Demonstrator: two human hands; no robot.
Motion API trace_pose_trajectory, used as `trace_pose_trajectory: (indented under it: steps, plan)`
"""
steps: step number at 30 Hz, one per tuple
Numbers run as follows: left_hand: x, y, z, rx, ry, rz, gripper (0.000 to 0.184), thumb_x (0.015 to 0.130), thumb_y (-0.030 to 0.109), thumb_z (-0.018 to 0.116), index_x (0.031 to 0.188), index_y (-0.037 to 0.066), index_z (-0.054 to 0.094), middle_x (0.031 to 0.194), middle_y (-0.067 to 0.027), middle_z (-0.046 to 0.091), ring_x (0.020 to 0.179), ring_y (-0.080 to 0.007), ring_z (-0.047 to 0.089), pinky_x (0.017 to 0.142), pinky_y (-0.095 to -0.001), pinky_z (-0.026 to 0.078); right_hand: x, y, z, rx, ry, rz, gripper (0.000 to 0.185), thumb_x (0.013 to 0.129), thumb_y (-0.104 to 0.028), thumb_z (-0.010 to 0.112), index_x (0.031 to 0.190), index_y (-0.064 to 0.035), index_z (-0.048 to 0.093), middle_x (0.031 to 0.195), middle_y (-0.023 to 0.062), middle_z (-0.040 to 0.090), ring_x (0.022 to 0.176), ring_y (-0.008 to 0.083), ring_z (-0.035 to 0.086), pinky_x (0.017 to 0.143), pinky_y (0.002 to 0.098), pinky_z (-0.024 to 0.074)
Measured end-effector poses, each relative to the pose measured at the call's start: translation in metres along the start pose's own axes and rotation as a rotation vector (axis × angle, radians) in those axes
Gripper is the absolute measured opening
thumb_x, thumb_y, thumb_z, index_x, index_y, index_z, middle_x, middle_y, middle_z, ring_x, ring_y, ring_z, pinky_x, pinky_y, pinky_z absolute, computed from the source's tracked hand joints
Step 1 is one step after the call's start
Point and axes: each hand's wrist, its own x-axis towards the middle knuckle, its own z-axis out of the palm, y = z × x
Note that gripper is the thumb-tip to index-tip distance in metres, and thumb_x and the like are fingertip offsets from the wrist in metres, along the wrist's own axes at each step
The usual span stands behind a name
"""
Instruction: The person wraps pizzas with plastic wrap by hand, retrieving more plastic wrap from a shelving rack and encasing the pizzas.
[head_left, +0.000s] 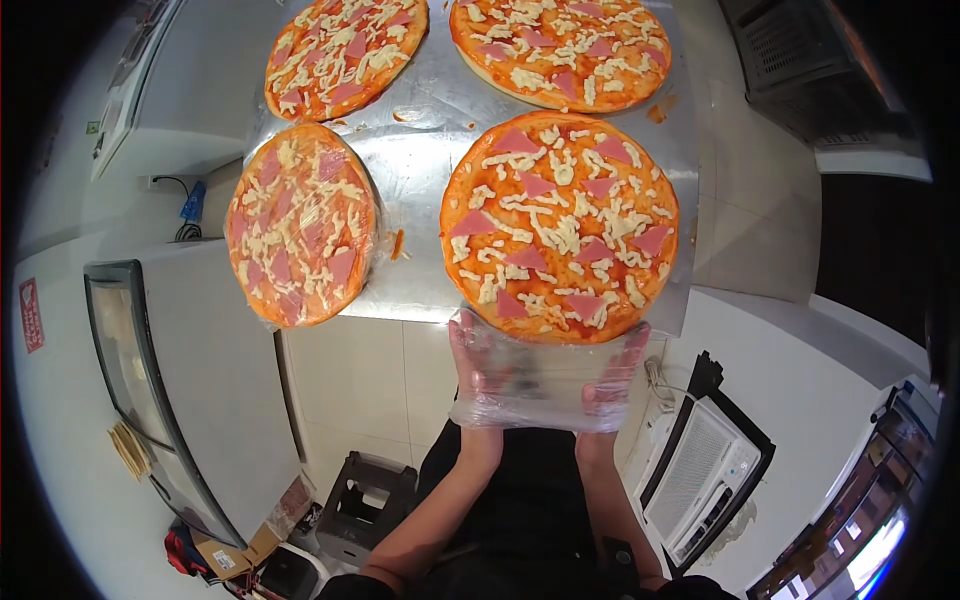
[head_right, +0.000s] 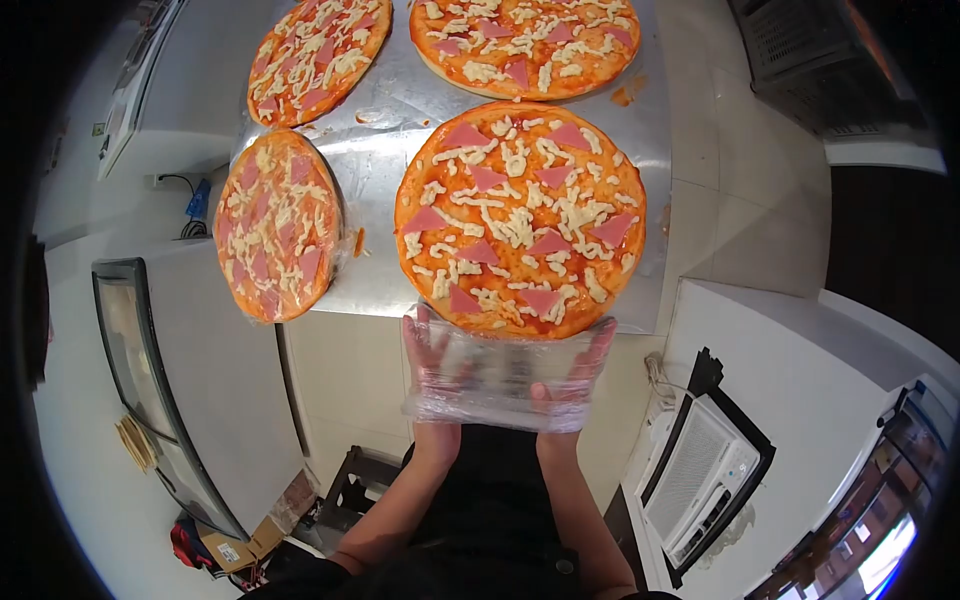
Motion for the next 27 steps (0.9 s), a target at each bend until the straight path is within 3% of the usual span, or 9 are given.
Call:
trace_pose_trajectory:
  steps: [1,4,11,13,14,20,22,23,27]
  plan:
    - [0.000,-0.001,0.001,-0.013,0.007,-0.012,0.069,0.093,0.044,0.040,0.147,0.023,0.001,0.153,-0.0070,0.002,0.136,-0.0302,0.018,0.106,-0.0485,0.026,0.002,0.003,0.000,0.015,-0.005,-0.026,0.076,0.084,-0.014,0.060,0.145,-0.0070,0.015,0.149,0.0080,0.019,0.137,0.0194,0.017,0.108,0.0335,0.0174]
    - [0.006,0.004,0.004,-0.093,0.005,-0.021,0.071,0.092,0.046,0.041,0.147,0.024,0.002,0.153,-0.0071,0.004,0.135,-0.0321,0.022,0.104,-0.0500,0.028,0.011,-0.003,0.011,-0.070,-0.053,-0.057,0.077,0.083,-0.016,0.062,0.145,-0.0076,0.016,0.146,0.0087,0.025,0.134,0.0208,0.024,0.107,0.0348,0.0218]
    - [0.012,0.005,0.012,-0.126,0.082,-0.077,0.070,0.093,0.043,0.041,0.147,0.016,0.004,0.151,-0.0095,0.007,0.133,-0.0307,0.027,0.104,-0.0454,0.031,0.019,-0.040,0.033,0.232,0.045,-0.026,0.087,0.076,-0.018,0.069,0.145,-0.0084,0.016,0.144,0.0085,0.027,0.132,0.0237,0.028,0.108,0.0403,0.0249]
    - [0.016,0.006,0.013,-0.095,0.079,-0.072,0.083,0.090,0.056,0.040,0.146,0.011,-0.002,0.149,-0.0115,0.009,0.134,-0.0286,0.023,0.106,-0.0431,0.027,0.023,-0.043,0.034,0.259,0.068,-0.017,0.092,0.073,-0.021,0.073,0.145,-0.0091,0.016,0.145,0.0082,0.025,0.132,0.0255,0.027,0.108,0.0420,0.0246]
    - [0.018,0.003,0.013,-0.094,0.078,-0.073,0.083,0.090,0.056,0.040,0.146,0.011,-0.002,0.149,-0.0115,0.009,0.134,-0.0286,0.023,0.106,-0.0431,0.027,0.025,-0.047,0.034,0.283,0.079,0.012,0.093,0.071,-0.017,0.074,0.144,-0.0088,0.017,0.143,0.0080,0.026,0.132,0.0248,0.027,0.108,0.0418,0.0249]
    - [0.037,0.000,0.008,-0.045,0.043,-0.018,0.072,0.093,0.046,0.043,0.144,0.008,0.010,0.144,-0.0123,0.020,0.130,-0.0240,0.029,0.106,-0.0391,0.028,0.043,-0.058,0.023,0.303,-0.004,0.102,0.096,0.066,-0.004,0.073,0.144,-0.0084,0.018,0.142,0.0075,0.028,0.133,0.0211,0.026,0.110,0.0416,0.0231]
    - [0.042,0.014,0.011,-0.100,0.019,-0.058,0.054,0.095,0.026,0.045,0.140,0.008,0.022,0.139,-0.0095,0.033,0.124,-0.0218,0.041,0.101,-0.0369,0.036,0.045,-0.059,0.015,0.314,-0.048,0.127,0.095,0.066,0.000,0.071,0.144,-0.0083,0.017,0.143,0.0076,0.026,0.134,0.0202,0.024,0.111,0.0422,0.0214]
    - [0.043,0.019,0.011,-0.099,0.019,-0.056,0.054,0.095,0.026,0.045,0.140,0.008,0.022,0.139,-0.0095,0.033,0.124,-0.0218,0.041,0.101,-0.0369,0.036,0.046,-0.056,0.007,0.307,-0.109,0.153,0.093,0.068,0.004,0.068,0.144,-0.0083,0.015,0.145,0.0077,0.024,0.136,0.0200,0.022,0.111,0.0428,0.0200]
    - [0.046,0.031,0.002,-0.127,-0.147,-0.317,0.058,0.092,0.023,0.051,0.139,0.013,0.018,0.138,-0.0075,0.034,0.122,-0.0207,0.042,0.100,-0.0368,0.037,0.055,-0.064,-0.017,0.187,-0.309,0.202,0.085,0.075,0.011,0.058,0.145,-0.0078,0.013,0.149,0.0077,0.016,0.138,0.0189,0.015,0.111,0.0412,0.0191]
